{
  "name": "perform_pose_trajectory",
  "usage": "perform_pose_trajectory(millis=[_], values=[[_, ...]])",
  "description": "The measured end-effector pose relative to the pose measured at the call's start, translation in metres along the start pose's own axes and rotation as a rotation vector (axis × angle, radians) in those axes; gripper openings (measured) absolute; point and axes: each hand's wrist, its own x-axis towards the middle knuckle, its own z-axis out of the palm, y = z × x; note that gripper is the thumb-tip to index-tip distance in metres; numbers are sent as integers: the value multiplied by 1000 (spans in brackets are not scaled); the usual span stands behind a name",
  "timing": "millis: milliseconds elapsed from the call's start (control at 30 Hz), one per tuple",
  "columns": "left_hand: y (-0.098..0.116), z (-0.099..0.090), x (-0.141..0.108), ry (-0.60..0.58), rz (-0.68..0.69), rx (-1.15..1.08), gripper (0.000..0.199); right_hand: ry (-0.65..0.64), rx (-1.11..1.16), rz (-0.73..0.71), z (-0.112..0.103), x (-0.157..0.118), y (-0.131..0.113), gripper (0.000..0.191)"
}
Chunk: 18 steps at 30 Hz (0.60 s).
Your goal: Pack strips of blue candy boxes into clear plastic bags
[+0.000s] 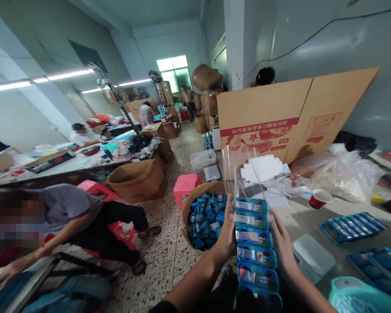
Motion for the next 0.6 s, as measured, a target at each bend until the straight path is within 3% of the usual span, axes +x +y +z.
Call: perform_pose_trajectory(millis=[100, 233, 367, 600], values=[[-10, -4, -1, -8, 3, -66, 94, -28, -4, -59, -5, 3, 6, 59], [-28, -15, -5, -1, 0, -208, 105, 26, 85, 13, -8, 0, 10, 62], [-45, -19, -18, 48, 90, -204, 91, 15, 65, -6, -11, -5, 11, 57], [-58, -8, -31, 389, 132, -139, 65, -77, -135, -218, -28, -15, 23, 49]])
